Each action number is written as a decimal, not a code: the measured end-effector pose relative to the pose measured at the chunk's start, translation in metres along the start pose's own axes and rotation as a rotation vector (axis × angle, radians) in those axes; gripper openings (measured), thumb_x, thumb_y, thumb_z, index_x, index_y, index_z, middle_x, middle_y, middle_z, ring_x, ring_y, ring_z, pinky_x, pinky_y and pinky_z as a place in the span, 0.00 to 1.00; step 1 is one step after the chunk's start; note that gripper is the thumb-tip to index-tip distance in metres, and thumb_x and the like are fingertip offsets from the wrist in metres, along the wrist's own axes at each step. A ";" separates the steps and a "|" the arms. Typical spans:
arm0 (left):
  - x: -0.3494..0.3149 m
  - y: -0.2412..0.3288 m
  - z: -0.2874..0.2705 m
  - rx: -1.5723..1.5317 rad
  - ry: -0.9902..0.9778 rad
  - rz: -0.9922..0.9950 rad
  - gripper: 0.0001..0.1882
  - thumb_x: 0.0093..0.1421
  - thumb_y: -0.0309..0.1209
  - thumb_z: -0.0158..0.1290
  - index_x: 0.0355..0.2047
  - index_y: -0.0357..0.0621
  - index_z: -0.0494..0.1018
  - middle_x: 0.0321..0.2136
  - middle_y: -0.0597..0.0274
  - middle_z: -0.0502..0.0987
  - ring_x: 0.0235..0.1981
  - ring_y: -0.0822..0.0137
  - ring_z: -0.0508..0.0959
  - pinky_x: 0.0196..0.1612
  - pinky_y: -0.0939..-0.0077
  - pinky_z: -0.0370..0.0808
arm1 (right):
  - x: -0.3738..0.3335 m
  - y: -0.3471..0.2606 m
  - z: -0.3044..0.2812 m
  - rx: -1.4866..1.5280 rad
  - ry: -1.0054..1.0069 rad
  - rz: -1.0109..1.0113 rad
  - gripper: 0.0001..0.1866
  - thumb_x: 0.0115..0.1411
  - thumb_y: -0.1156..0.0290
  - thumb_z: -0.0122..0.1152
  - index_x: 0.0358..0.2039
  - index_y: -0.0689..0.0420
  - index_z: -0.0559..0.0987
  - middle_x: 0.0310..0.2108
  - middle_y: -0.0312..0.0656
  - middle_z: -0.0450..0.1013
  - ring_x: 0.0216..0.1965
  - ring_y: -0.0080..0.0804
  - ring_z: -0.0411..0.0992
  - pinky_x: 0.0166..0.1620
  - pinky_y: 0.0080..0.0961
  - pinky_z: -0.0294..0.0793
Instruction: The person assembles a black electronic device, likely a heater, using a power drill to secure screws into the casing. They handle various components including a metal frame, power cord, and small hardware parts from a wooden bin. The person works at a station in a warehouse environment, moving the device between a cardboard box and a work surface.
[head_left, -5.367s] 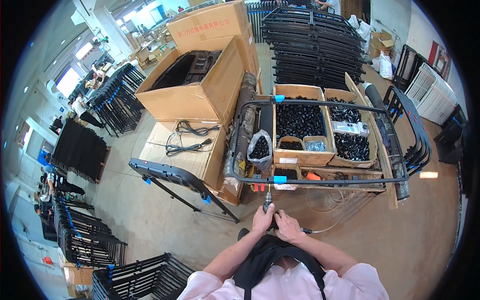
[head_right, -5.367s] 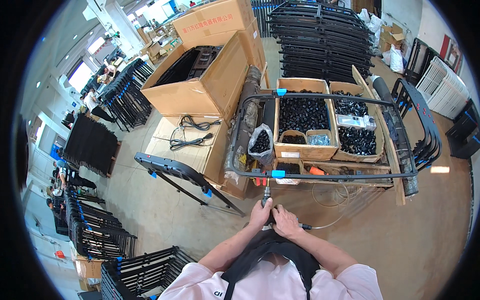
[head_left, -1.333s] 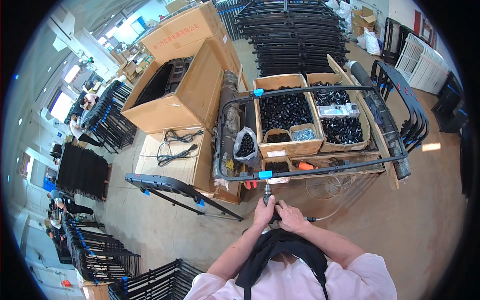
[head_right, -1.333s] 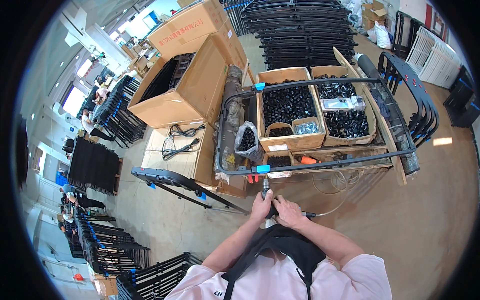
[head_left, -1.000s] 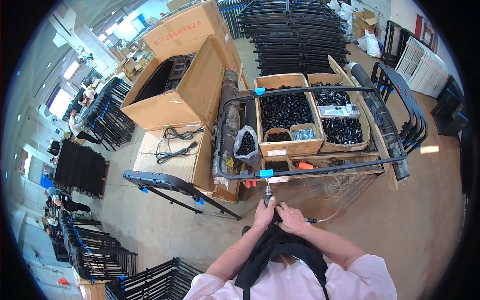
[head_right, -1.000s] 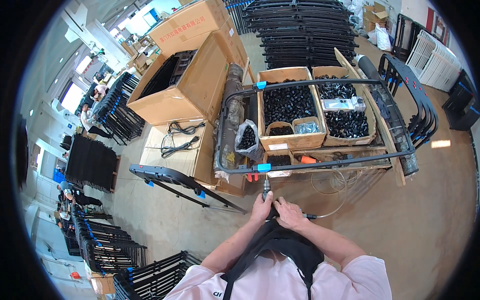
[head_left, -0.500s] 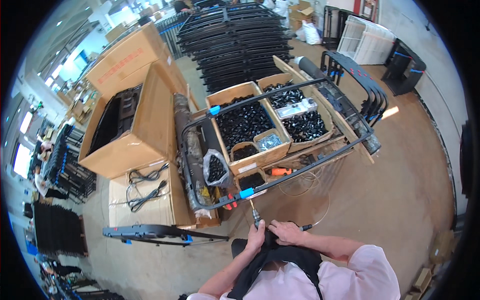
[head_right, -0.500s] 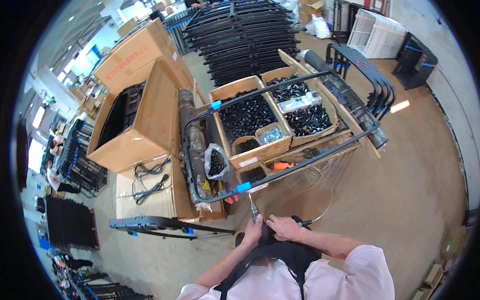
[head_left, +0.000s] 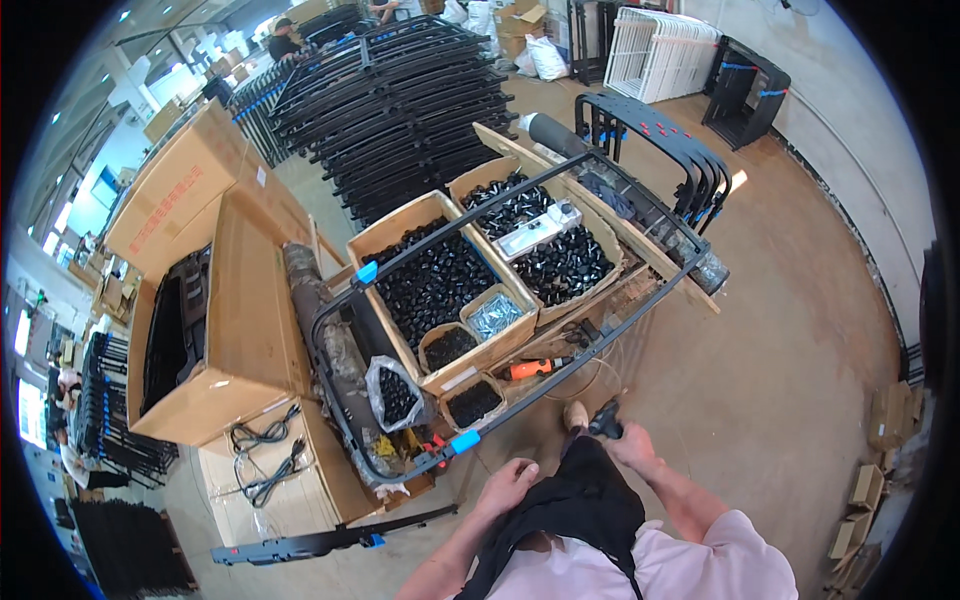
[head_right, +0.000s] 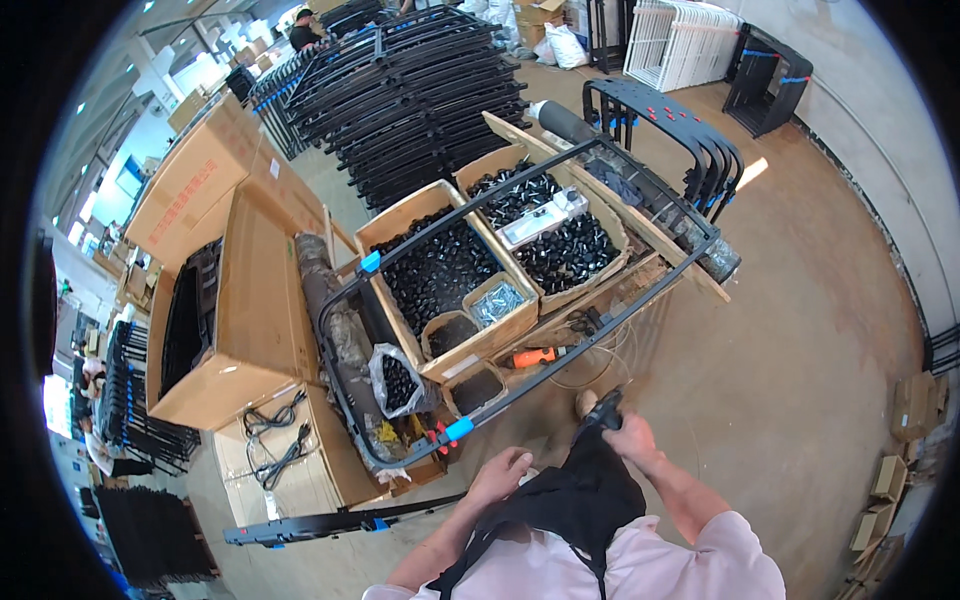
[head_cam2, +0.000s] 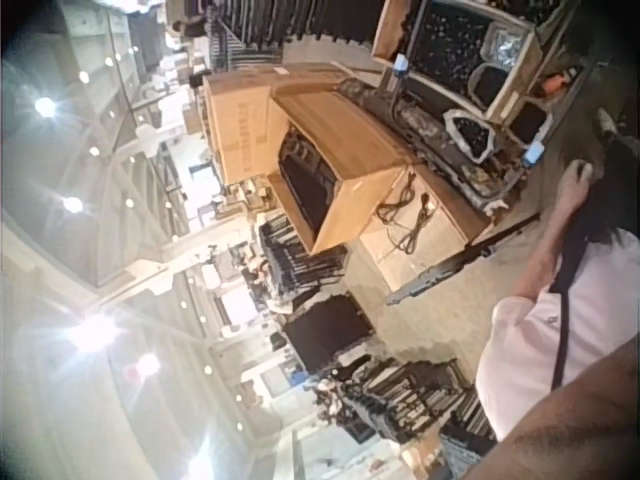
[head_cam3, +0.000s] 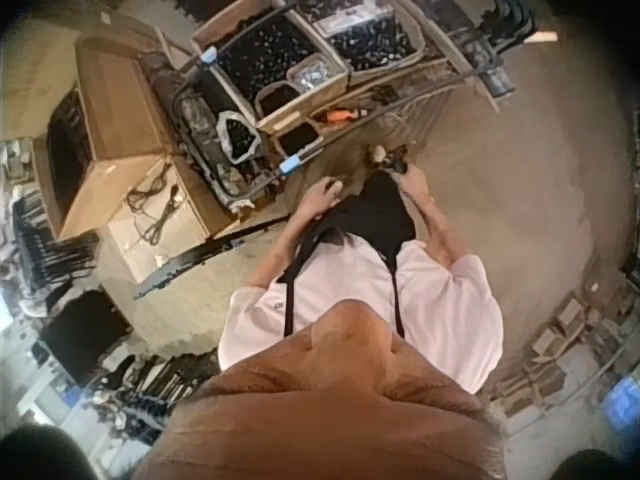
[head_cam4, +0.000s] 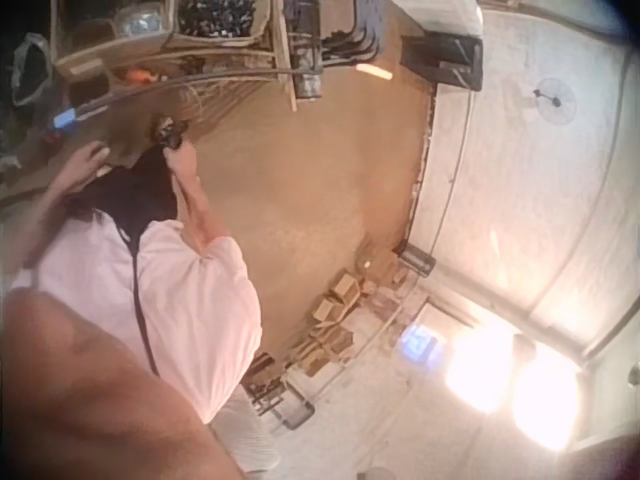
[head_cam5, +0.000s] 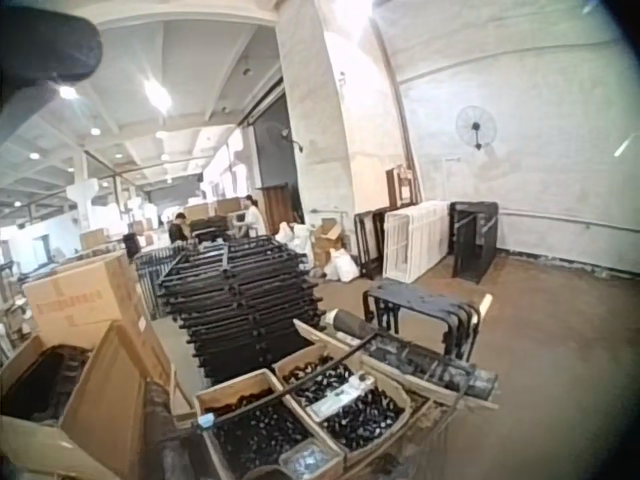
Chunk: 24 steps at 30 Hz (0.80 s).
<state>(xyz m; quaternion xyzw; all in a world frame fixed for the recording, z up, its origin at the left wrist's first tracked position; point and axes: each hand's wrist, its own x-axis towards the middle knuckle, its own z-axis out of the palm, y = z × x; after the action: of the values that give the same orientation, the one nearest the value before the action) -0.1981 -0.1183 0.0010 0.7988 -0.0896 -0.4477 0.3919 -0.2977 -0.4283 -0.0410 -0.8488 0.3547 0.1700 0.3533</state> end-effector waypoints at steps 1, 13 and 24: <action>0.009 0.012 -0.004 0.003 -0.012 0.065 0.27 0.75 0.51 0.52 0.60 0.43 0.77 0.54 0.48 0.84 0.56 0.53 0.83 0.60 0.61 0.78 | 0.021 0.011 -0.005 0.025 0.088 -0.008 0.30 0.52 0.62 0.69 0.55 0.63 0.81 0.46 0.61 0.82 0.48 0.61 0.81 0.53 0.48 0.80; 0.196 0.208 -0.037 0.023 0.165 0.249 0.18 0.76 0.41 0.53 0.58 0.43 0.78 0.43 0.54 0.85 0.46 0.64 0.85 0.52 0.67 0.79 | 0.291 0.007 -0.108 -0.003 0.247 -0.064 0.40 0.57 0.69 0.67 0.71 0.55 0.65 0.62 0.64 0.69 0.59 0.65 0.74 0.61 0.51 0.78; 0.472 0.254 -0.048 0.699 0.419 0.147 0.23 0.71 0.33 0.54 0.65 0.55 0.72 0.53 0.41 0.77 0.51 0.40 0.82 0.54 0.47 0.81 | 0.352 0.021 -0.137 -0.163 -0.066 -0.234 0.31 0.65 0.69 0.61 0.66 0.63 0.69 0.61 0.66 0.70 0.59 0.66 0.74 0.61 0.50 0.78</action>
<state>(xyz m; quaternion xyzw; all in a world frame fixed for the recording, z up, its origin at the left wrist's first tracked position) 0.1678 -0.4970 -0.1106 0.9490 -0.2114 -0.1889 0.1378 -0.0642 -0.7076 -0.1460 -0.9041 0.2265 0.1839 0.3122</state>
